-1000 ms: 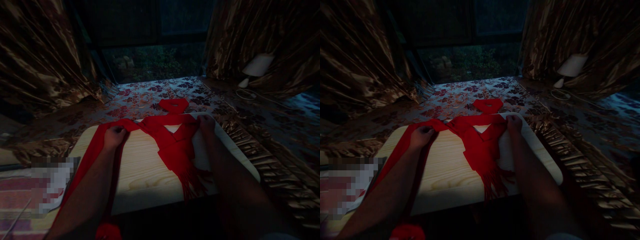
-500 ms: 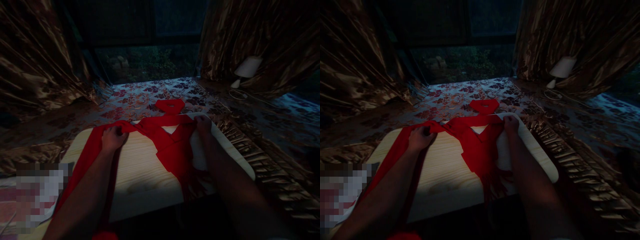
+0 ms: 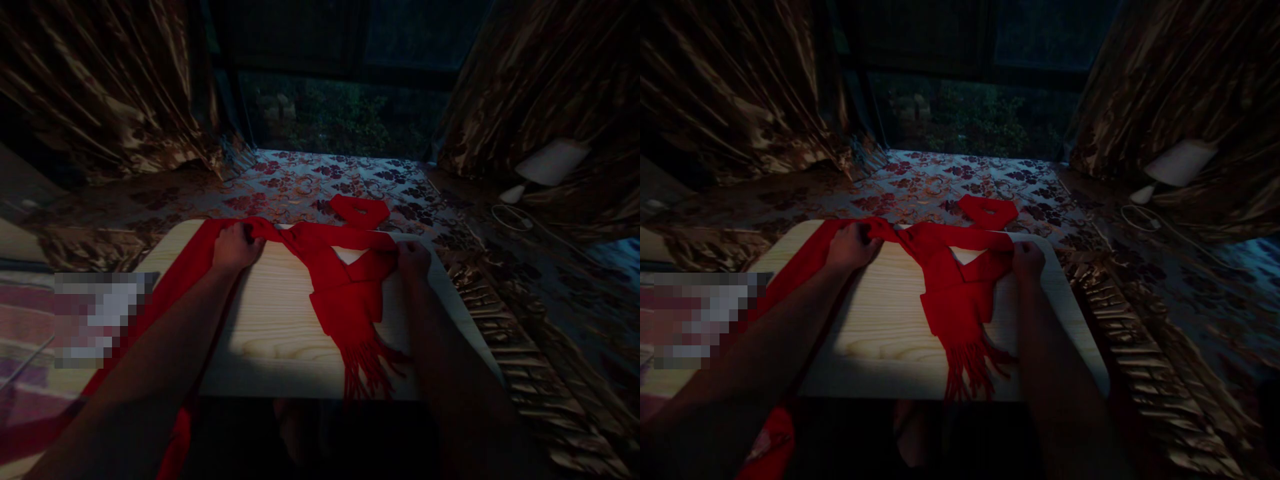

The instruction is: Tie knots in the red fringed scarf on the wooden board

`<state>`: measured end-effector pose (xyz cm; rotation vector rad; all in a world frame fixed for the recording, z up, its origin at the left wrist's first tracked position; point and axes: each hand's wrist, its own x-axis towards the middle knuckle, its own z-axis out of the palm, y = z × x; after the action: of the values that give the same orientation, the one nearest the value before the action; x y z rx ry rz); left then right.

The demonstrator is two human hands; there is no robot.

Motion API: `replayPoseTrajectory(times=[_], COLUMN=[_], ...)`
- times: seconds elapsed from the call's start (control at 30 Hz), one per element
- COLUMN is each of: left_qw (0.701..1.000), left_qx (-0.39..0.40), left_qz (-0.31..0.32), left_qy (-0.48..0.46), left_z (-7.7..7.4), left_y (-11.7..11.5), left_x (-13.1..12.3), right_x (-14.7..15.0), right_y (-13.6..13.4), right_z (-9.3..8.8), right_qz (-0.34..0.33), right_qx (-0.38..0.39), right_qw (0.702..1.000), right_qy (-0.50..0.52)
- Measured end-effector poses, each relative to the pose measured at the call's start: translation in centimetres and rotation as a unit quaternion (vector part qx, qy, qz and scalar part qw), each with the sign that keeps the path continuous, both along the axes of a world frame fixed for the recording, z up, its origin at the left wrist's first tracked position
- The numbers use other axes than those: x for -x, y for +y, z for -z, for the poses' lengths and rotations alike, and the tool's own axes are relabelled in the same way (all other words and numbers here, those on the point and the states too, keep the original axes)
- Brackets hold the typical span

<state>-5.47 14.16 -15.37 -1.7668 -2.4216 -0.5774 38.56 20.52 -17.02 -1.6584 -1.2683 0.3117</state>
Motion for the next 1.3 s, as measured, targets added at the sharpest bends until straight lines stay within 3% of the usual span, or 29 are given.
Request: replayPoseTrajectory(times=[0.2, 0.33, 0.53, 0.97, 1.17, 1.3], left_qw=[0.996, 0.994, 0.994, 0.997, 0.993, 0.992], left_qx=[0.087, 0.096, 0.071, 0.029, -0.107, -0.128], left_qz=[-0.013, -0.049, -0.081, -0.069, -0.05, -0.016], left_qy=[-0.004, -0.025, -0.023, -0.018, -0.012, -0.013], left_z=[0.1, 0.7, 0.4, -0.2, -0.9, -1.6], left_y=[0.9, 1.2, 0.9, 0.4, -0.9, -2.2], left_x=[0.2, 1.6, 2.8, 3.1, 2.4, 1.1], right_x=[0.7, 0.9, 1.4, 1.7, 2.1, 3.1], right_y=[-0.2, -0.1, -0.7, -0.9, -0.8, -1.5], right_z=[-0.3, -0.3, -0.3, 0.1, 0.1, -0.9], right_qz=[-0.022, -0.027, -0.048, -0.048, -0.032, -0.014], right_qx=[0.016, 0.02, 0.028, -0.006, -0.022, -0.066], right_qw=[0.999, 0.999, 0.997, 0.997, 0.995, 0.985], right_qy=[-0.024, -0.04, -0.045, -0.068, -0.089, -0.156])
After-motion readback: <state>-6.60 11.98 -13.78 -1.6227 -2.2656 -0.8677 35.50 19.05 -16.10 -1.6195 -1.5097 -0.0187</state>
